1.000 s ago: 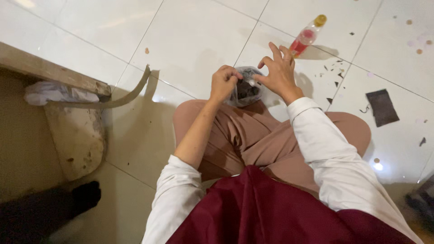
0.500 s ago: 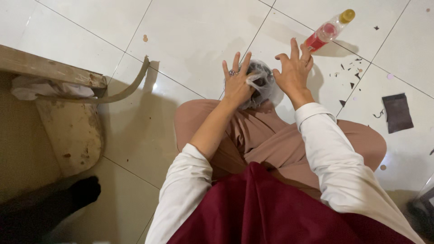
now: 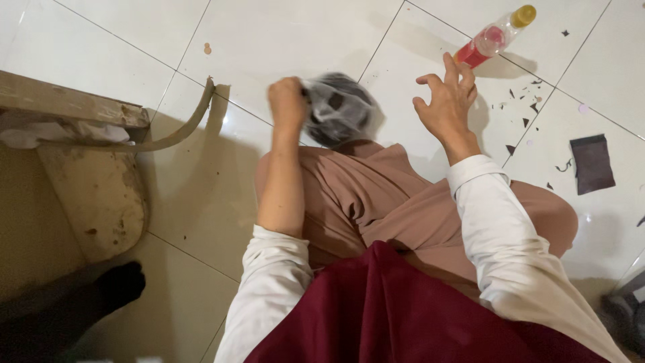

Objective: The person sits on the floor, takes dark clay-like material from a plastic bag, and rolls and presses it by hand into small flower-shaped pieces, setting finished pieces on the floor. Near the end they pick up a yellow sponge block and a plastic basket and handle them.

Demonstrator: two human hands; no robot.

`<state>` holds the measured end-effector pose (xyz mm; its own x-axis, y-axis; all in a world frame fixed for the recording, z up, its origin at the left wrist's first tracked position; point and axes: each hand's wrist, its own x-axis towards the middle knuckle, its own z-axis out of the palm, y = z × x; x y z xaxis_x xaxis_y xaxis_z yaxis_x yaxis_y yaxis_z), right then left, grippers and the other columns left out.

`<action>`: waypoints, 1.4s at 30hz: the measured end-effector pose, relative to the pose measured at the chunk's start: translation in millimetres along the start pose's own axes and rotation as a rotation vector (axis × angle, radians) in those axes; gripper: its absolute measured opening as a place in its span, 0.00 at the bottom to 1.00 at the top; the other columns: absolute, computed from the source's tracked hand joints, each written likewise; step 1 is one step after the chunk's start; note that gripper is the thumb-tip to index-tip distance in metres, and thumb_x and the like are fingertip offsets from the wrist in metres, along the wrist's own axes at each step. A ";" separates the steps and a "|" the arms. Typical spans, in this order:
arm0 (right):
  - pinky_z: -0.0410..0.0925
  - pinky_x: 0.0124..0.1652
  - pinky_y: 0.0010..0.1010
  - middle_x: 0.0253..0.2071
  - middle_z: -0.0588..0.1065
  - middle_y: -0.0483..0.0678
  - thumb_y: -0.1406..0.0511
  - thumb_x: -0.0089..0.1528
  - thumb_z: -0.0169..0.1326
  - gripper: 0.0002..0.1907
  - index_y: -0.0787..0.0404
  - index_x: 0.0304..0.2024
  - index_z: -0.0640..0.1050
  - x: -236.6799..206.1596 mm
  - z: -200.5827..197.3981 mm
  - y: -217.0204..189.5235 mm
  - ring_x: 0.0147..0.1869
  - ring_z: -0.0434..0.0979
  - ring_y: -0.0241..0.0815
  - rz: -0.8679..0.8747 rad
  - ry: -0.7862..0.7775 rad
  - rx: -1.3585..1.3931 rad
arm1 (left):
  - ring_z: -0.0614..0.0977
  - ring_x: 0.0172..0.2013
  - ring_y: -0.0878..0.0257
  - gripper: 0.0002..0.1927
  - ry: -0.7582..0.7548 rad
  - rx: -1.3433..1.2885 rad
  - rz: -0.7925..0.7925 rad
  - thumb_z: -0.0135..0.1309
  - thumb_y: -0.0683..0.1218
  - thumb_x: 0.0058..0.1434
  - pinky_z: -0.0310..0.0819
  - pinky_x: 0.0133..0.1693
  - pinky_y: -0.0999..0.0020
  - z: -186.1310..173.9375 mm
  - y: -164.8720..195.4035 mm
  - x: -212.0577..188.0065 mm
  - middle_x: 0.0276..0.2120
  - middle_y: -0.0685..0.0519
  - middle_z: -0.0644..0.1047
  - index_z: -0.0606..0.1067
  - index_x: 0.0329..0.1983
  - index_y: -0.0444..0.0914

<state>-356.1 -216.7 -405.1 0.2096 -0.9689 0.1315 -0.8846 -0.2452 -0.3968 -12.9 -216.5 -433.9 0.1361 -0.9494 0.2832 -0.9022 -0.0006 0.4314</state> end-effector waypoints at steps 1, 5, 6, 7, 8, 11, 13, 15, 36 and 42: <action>0.44 0.69 0.65 0.78 0.56 0.61 0.64 0.58 0.66 0.15 0.53 0.48 0.83 -0.6 0.5 1.0 0.78 0.44 0.68 -0.003 0.002 -0.003 | 0.81 0.34 0.43 0.03 0.047 0.039 -0.025 0.61 0.39 0.47 0.72 0.42 0.49 -7.1 -9.0 1.3 0.27 0.41 0.79 0.78 0.23 0.37; 0.44 0.67 0.67 0.77 0.56 0.60 0.62 0.57 0.67 0.17 0.51 0.48 0.82 1.4 5.9 4.6 0.78 0.43 0.70 0.036 -0.047 -0.010 | 0.80 0.42 0.43 0.02 0.138 0.244 -0.184 0.60 0.41 0.52 0.59 0.57 0.37 -31.9 -23.8 3.1 0.36 0.46 0.81 0.81 0.28 0.41; 0.44 0.66 0.68 0.77 0.56 0.59 0.62 0.56 0.67 0.17 0.50 0.48 0.82 2.7 7.6 4.5 0.77 0.43 0.70 0.041 -0.050 -0.016 | 0.78 0.45 0.42 0.03 0.167 0.245 -0.211 0.60 0.43 0.50 0.52 0.58 0.31 -37.7 -24.4 3.6 0.39 0.47 0.81 0.82 0.27 0.42; 0.44 0.66 0.68 0.77 0.55 0.59 0.61 0.55 0.66 0.17 0.49 0.48 0.82 4.5 8.8 4.5 0.76 0.43 0.71 0.049 -0.046 -0.025 | 0.77 0.49 0.41 0.04 0.199 0.241 -0.233 0.61 0.45 0.48 0.45 0.59 0.25 -42.1 -23.5 4.1 0.42 0.48 0.81 0.84 0.27 0.44; 0.45 0.66 0.69 0.77 0.56 0.57 0.60 0.55 0.66 0.18 0.48 0.49 0.82 6.4 9.6 3.6 0.77 0.43 0.70 0.055 -0.057 -0.040 | 0.74 0.54 0.42 0.08 0.161 0.269 -0.265 0.60 0.46 0.47 0.37 0.59 0.22 -46.8 -22.5 5.6 0.48 0.48 0.79 0.85 0.30 0.47; 0.45 0.63 0.71 0.76 0.55 0.54 0.59 0.54 0.66 0.19 0.44 0.48 0.81 10.6 9.1 -2.3 0.76 0.43 0.70 0.121 -0.072 -0.077 | 0.68 0.61 0.41 0.13 0.141 0.213 -0.294 0.56 0.50 0.54 0.23 0.58 0.19 -60.3 -19.7 8.9 0.58 0.45 0.74 0.86 0.40 0.52; 0.46 0.66 0.68 0.76 0.56 0.53 0.59 0.53 0.66 0.20 0.44 0.48 0.81 11.5 5.2 -6.8 0.78 0.45 0.66 0.108 -0.040 -0.078 | 0.65 0.59 0.35 0.14 0.117 0.077 -0.304 0.54 0.53 0.58 0.22 0.55 0.19 -68.9 -16.9 12.5 0.56 0.43 0.72 0.85 0.44 0.52; 0.46 0.66 0.65 0.75 0.56 0.55 0.59 0.54 0.65 0.20 0.46 0.49 0.80 10.6 -1.0 -11.4 0.77 0.45 0.66 0.086 -0.027 -0.044 | 0.63 0.62 0.39 0.15 0.064 -0.129 -0.435 0.53 0.53 0.60 0.20 0.58 0.24 -81.3 -12.5 14.1 0.56 0.49 0.72 0.85 0.46 0.53; 0.48 0.67 0.62 0.71 0.64 0.50 0.65 0.54 0.59 0.16 0.47 0.46 0.82 -1.8 -24.5 -22.1 0.77 0.49 0.61 0.122 -0.002 0.068 | 0.82 0.32 0.57 0.15 -0.463 -0.613 -0.101 0.69 0.38 0.49 0.77 0.36 0.62 9.2 123.1 -24.5 0.31 0.45 0.81 0.75 0.37 0.35; 0.47 0.67 0.61 0.71 0.63 0.50 0.66 0.55 0.58 0.16 0.48 0.45 0.82 -6.0 -34.2 -35.2 0.78 0.46 0.61 0.115 -0.016 0.087 | 0.85 0.35 0.54 0.12 -0.462 -0.656 -0.163 0.63 0.34 0.52 0.78 0.38 0.61 8.0 126.7 -33.1 0.33 0.44 0.83 0.75 0.38 0.35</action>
<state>-340.5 -201.1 -360.9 0.1159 -0.9910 0.0667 -0.8639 -0.1338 -0.4856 -135.0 -187.7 -395.5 -0.0673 -0.9870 -0.1461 -0.4427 -0.1017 0.8909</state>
